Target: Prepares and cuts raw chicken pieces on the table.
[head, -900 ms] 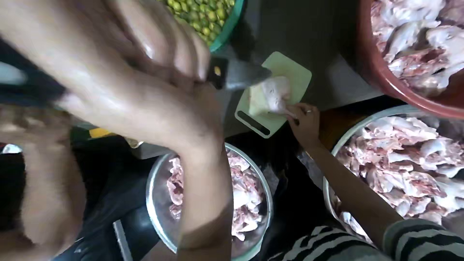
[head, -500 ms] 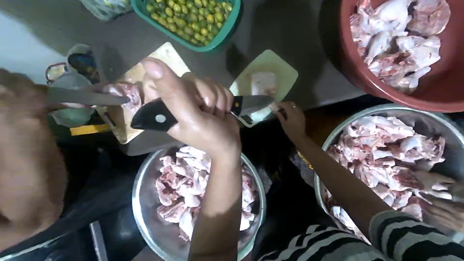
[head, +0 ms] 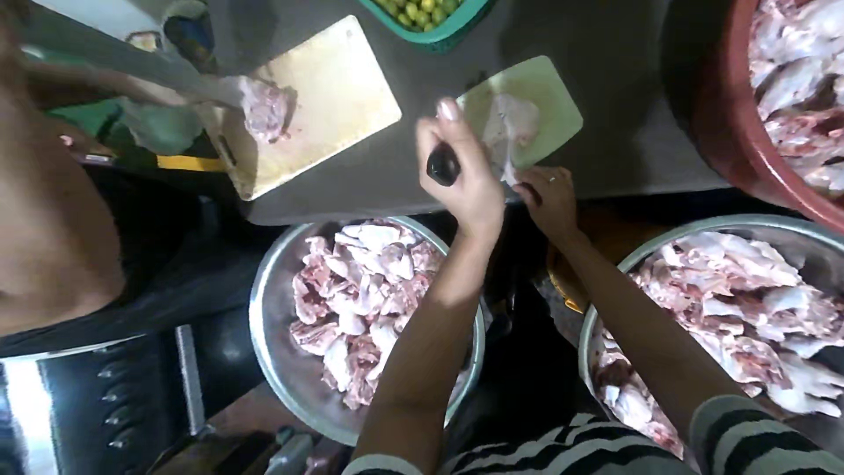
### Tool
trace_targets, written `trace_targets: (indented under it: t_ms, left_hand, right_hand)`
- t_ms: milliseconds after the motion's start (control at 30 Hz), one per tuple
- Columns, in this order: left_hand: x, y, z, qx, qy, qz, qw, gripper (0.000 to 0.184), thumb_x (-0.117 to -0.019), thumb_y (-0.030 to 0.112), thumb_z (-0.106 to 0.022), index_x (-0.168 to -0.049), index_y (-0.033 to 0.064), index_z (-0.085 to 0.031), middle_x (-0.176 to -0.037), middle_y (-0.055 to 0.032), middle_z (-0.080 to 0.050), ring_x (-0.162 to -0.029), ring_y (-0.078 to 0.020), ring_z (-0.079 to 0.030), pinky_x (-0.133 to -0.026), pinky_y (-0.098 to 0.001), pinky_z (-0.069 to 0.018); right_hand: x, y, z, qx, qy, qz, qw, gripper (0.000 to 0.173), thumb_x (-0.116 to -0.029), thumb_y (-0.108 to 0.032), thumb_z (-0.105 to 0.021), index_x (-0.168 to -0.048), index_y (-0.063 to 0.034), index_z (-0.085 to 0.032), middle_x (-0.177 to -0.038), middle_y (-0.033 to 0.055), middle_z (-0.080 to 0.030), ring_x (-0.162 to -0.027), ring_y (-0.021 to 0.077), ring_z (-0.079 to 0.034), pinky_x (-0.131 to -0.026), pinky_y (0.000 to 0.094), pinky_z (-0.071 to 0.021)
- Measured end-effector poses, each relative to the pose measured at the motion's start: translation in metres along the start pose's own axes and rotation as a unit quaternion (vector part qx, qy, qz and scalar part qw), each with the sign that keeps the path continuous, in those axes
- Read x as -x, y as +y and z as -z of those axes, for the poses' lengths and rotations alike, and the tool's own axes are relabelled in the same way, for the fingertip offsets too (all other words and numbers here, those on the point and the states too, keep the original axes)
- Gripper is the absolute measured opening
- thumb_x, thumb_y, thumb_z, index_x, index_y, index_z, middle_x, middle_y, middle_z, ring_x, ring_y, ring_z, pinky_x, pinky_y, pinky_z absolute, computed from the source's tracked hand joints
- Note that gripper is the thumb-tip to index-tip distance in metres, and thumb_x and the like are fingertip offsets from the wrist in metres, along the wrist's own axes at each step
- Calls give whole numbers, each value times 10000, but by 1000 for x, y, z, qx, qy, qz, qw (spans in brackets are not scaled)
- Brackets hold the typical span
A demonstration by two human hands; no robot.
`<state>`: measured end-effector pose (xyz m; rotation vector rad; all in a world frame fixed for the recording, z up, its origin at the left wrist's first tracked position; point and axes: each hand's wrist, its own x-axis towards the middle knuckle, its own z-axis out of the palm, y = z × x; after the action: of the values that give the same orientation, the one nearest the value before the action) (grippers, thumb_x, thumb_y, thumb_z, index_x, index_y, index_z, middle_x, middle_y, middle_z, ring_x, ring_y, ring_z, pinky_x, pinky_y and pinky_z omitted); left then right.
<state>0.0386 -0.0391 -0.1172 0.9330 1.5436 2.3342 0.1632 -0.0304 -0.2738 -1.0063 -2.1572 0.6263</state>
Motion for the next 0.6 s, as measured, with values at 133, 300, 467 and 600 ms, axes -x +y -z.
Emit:
trace_targets:
  t_ms: [133,300,467,600]
  left_hand:
    - [-9,14,-4,23,-29,-15,999,324,-1083,116,-433,-765,177,-418,-532,91,-334,-428,-37,-356,-411,-198,-347]
    - [-32,42,-20,62,-29,-57,996,339,-1075,77,-362,-748,164,-368,-493,87,-293,-396,-34,-331,-380,-190,-339]
    - [-9,-15,-22,-25,-45,-25,998,326,-1083,91,-424,-763,155,-409,-546,86,-355,-454,-19,-395,-437,-187,-367]
    - [-18,7,-27,-3,-27,-12,1000,360,-1074,79,-441,-726,166,-409,-536,85,-347,-438,-33,-375,-417,-200,-358]
  right_hand:
    - [-2,1,0,-3,2,4,1000,196,-994,-206,-668,-1097,-65,-758,-1119,128,-751,-1058,303,-706,-1005,521,-486]
    - [3,4,-5,-7,18,1,1000,193,-1001,-210,-663,-1092,-64,-749,-1113,121,-754,-1057,288,-706,-1013,519,-473]
    - [3,4,-6,-10,28,5,1000,202,-1012,-213,-635,-1081,-58,-745,-1113,131,-748,-1055,297,-702,-998,526,-471]
    - [5,5,-8,-4,31,8,999,194,-1011,-201,-642,-1089,-56,-745,-1104,123,-746,-1045,285,-701,-994,517,-479]
